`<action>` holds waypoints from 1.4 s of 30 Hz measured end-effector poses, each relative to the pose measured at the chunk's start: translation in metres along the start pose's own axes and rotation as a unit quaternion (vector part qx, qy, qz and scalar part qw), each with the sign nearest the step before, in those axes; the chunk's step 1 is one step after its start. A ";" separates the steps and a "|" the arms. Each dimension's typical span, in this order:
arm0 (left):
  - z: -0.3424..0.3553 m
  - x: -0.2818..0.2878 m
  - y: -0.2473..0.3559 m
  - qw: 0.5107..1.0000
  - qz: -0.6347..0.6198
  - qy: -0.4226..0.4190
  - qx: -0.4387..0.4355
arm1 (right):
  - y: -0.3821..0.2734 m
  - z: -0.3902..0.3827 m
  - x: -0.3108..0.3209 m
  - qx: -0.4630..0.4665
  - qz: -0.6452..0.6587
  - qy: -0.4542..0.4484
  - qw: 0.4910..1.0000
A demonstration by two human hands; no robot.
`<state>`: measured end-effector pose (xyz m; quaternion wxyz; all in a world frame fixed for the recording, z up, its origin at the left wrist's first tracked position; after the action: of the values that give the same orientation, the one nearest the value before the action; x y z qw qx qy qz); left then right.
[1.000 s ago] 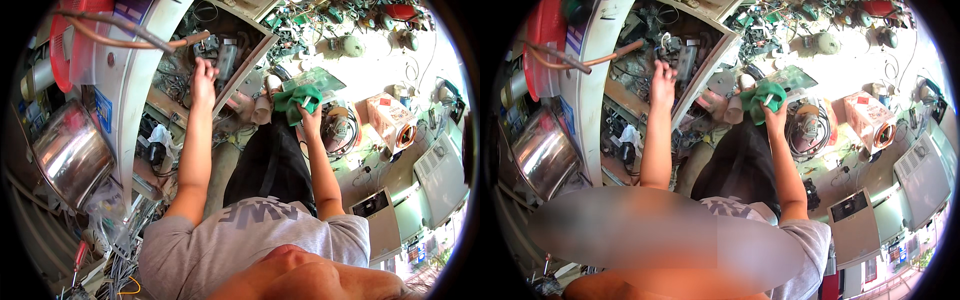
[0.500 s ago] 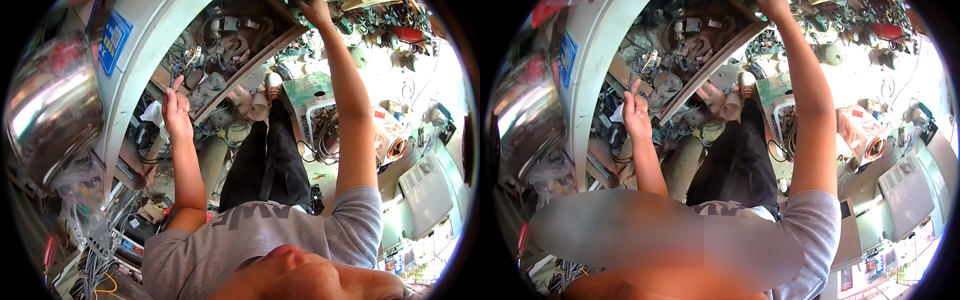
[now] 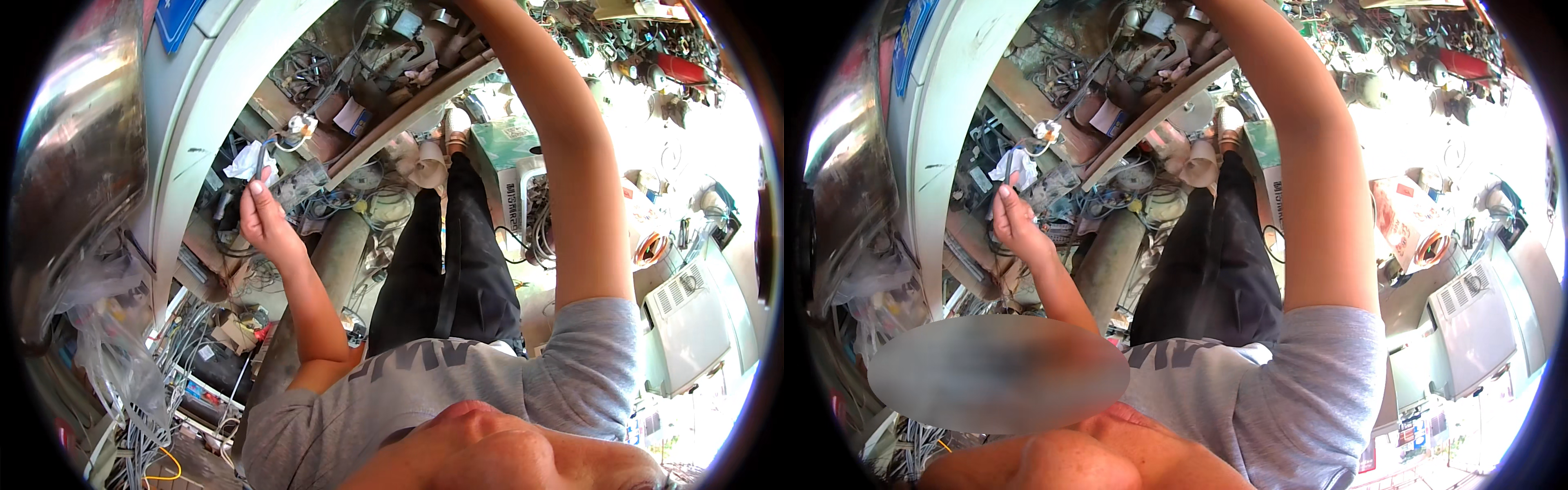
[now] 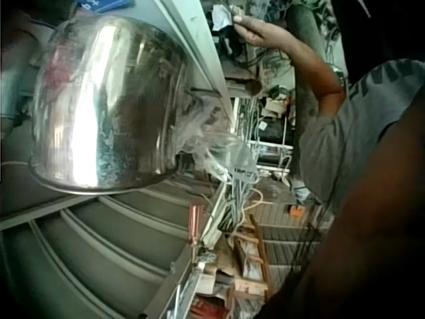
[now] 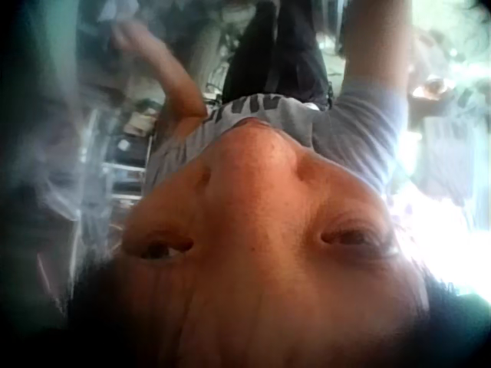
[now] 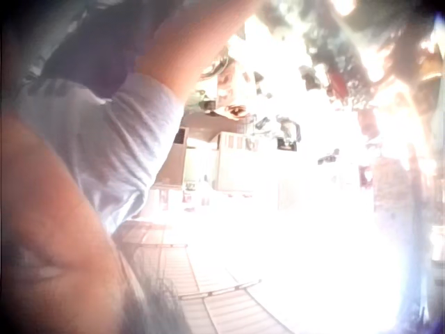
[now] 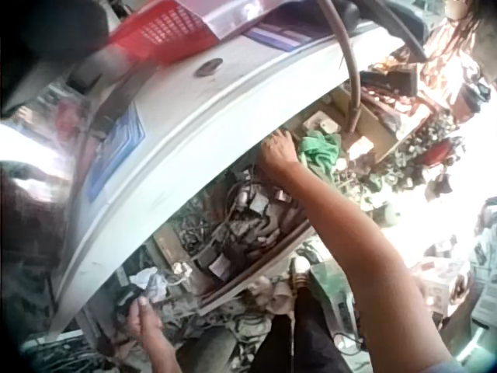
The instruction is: The person wipes a motor component with a cloth and then sits on the ground to strip and connect wires using pliers.
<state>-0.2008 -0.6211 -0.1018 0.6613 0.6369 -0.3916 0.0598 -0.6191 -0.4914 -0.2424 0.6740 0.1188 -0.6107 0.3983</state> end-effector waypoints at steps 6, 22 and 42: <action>-0.007 0.020 -0.030 0.993 -0.108 0.015 0.053 | -0.024 -0.017 -0.005 -0.154 0.042 -0.169 0.973; -0.048 -0.001 -0.059 0.972 -0.184 -0.116 0.086 | -0.093 -0.050 0.125 -0.066 0.585 -0.008 0.808; -0.080 0.023 -0.108 0.961 -0.174 -0.193 0.097 | -0.166 -0.159 0.093 -0.137 0.465 -0.156 0.860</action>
<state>-0.0872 -0.5788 -0.1647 0.5082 0.7561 -0.3870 -0.1426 -0.3956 -0.4605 -0.1391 0.3157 -0.2122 -0.7407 0.5537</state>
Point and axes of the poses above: each hand's wrist, its own z-axis towards the middle knuckle, its own x-axis out of the back of the hand, y = z × x, the point moved 10 cm from there along z, towards the middle knuckle, and after that the axes turned 8 degrees about z, right-handed, at the moved point
